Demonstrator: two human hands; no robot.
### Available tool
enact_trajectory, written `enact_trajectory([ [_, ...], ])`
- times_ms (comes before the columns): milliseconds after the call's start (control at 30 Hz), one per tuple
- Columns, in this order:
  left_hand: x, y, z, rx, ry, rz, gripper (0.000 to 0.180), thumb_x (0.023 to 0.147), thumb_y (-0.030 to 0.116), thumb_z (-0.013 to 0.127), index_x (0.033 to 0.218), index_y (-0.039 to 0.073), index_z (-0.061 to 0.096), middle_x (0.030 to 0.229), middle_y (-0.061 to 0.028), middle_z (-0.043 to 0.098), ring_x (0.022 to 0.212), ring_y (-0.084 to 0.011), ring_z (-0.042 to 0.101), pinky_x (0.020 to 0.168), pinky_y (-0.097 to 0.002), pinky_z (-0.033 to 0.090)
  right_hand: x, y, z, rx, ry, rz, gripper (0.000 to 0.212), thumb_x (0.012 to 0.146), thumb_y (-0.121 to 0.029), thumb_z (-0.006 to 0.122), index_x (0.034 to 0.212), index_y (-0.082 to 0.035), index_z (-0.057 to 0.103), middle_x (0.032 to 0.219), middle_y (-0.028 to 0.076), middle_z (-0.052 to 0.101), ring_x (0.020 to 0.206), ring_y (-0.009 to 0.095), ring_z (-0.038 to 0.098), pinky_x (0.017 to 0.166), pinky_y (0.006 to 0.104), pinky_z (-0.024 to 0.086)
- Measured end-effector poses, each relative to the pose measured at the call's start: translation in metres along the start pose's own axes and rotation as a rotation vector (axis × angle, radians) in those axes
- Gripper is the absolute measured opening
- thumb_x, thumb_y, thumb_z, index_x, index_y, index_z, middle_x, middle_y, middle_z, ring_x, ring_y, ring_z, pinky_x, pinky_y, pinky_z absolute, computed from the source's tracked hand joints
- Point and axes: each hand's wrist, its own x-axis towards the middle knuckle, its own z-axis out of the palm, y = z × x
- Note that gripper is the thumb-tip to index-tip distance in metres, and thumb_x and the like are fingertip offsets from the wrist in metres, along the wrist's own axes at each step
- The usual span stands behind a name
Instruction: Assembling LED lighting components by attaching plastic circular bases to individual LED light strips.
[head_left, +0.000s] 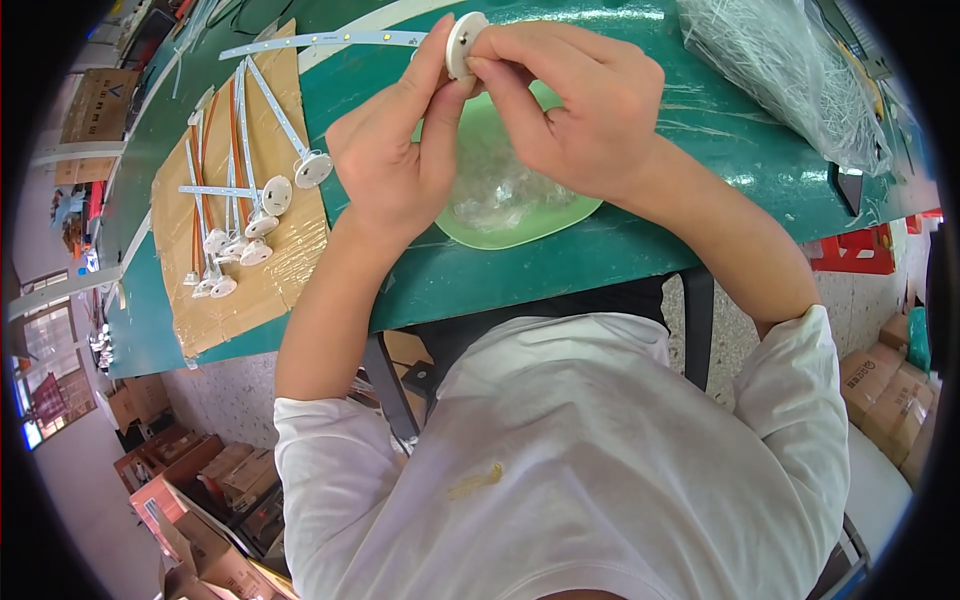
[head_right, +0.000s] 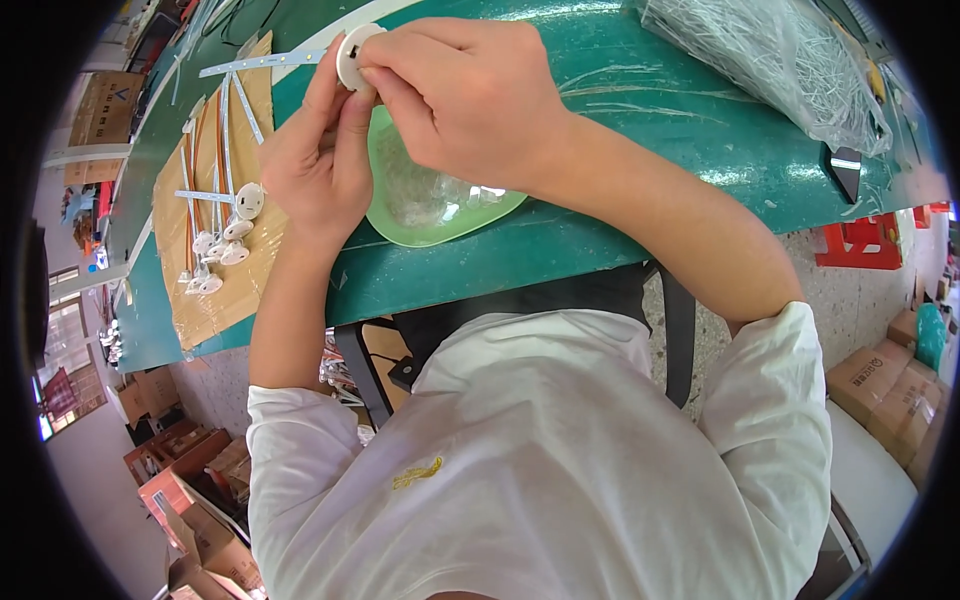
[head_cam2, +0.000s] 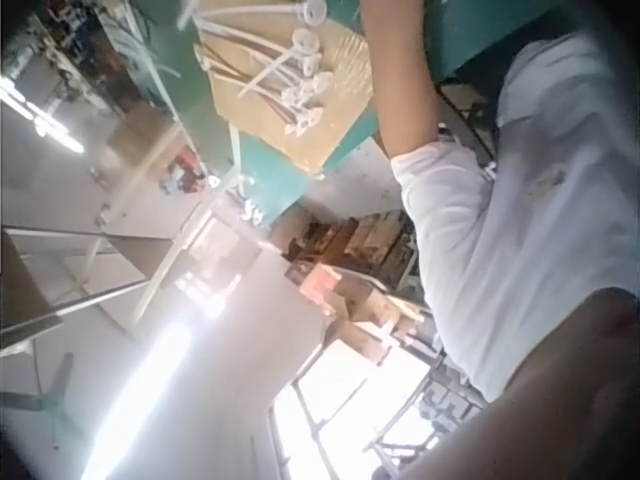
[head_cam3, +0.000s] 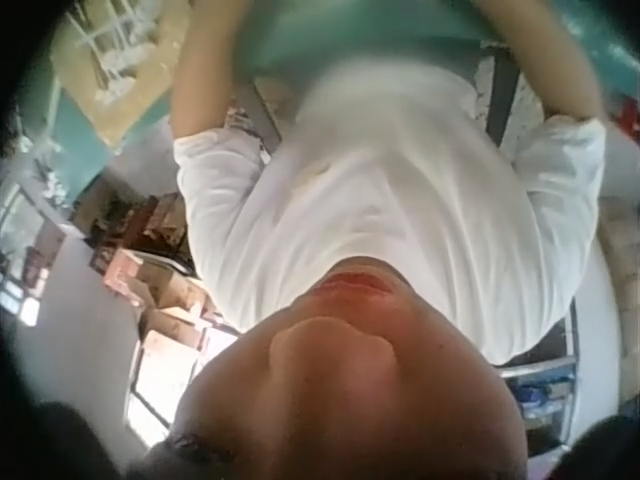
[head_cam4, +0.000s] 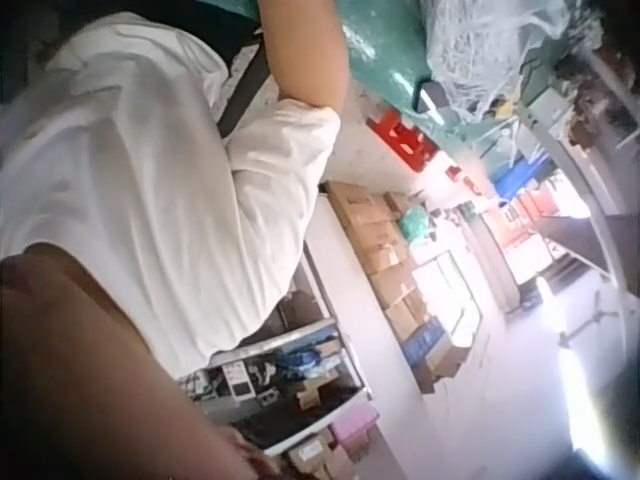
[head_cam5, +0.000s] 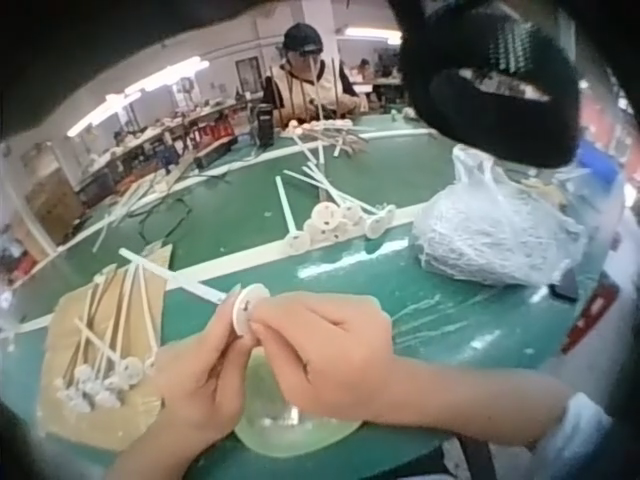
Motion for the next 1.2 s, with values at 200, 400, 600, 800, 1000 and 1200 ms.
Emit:
enact_trajectory([
  [200, 0.012, 0.002, -0.003, -0.146, 0.012, -0.024, 0.042, 0.088, -0.005, 0.069, 0.13, -0.003, 0.066, 0.088, -0.0164, 0.076, 0.076, -0.018, 0.076, 0.072, -0.0271, 0.057, 0.001, 0.003, -0.003, 0.134, -0.119, 0.026, 0.014, 0.086, -0.001, 0.071, 0.101, -0.001, 0.073, 0.092, 0.014, 0.074, 0.077, 0.027, 0.073, 0.066, 0.0313, 0.058],
  [400, 0.014, -0.004, -0.014, -0.064, 0.014, -0.09, 0.039, 0.088, 0.004, 0.075, 0.126, 0.004, 0.07, 0.086, -0.0136, 0.077, 0.07, -0.02, 0.075, 0.066, -0.0256, 0.055, 0.003, -0.001, -0.005, 0.334, -0.192, 0.189, 0.017, 0.093, -0.003, 0.065, 0.108, -0.001, 0.073, 0.096, 0.013, 0.074, 0.079, 0.022, 0.073, 0.07, 0.03, 0.058],
  [600, 0.038, -0.007, -0.079, -0.038, -0.078, -0.312, 0.031, 0.098, 0.007, 0.064, 0.128, -0.002, 0.067, 0.094, -0.0118, 0.077, 0.082, -0.0171, 0.076, 0.072, -0.0248, 0.057, 0.008, 0.01, -0.015, 0.289, -0.17, 0.276, 0.017, 0.096, -0.007, 0.064, 0.109, -0.002, 0.074, 0.097, 0.01, 0.076, 0.08, 0.017, 0.073, 0.069, 0.0276, 0.057],
  [800, 0.029, -0.037, -0.208, 0.419, -0.567, -0.58, 0.03, 0.096, 0.016, 0.065, 0.122, 0.004, 0.072, 0.076, -0.0127, 0.073, 0.068, -0.0165, 0.072, 0.061, -0.0275, 0.052, 0.011, 0.01, -0.011, 0.248, -0.168, 0.156, 0.012, 0.092, -0.005, 0.068, 0.102, -0.003, 0.074, 0.093, 0.01, 0.076, 0.075, 0.018, 0.072, 0.064, 0.0289, 0.056],
  [1000, 0.007, -0.043, -0.234, 0.528, -0.91, -0.638, 0.037, 0.09, 0.019, 0.069, 0.124, 0.005, 0.071, 0.068, -0.0134, 0.066, 0.058, -0.0217, 0.061, 0.062, -0.0366, 0.05, 0.008, 0.015, -0.007, 0.225, -0.188, 0.067, 0.009, 0.087, -0.004, 0.071, 0.096, -0.003, 0.073, 0.09, 0.01, 0.075, 0.073, 0.021, 0.071, 0.06, 0.0303, 0.055],
  [1200, 0.038, -0.016, -0.176, 0.728, -0.556, -0.35, 0.034, 0.085, 0.023, 0.076, 0.114, 0.006, 0.073, 0.077, -0.0146, 0.072, 0.067, -0.0234, 0.07, 0.067, -0.0344, 0.055, 0.005, 0.036, -0.007, 0.092, -0.215, 0.108, 0.011, 0.084, -0.005, 0.073, 0.095, -0.004, 0.072, 0.087, 0.01, 0.073, 0.07, 0.021, 0.07, 0.058, 0.0296, 0.054],
])
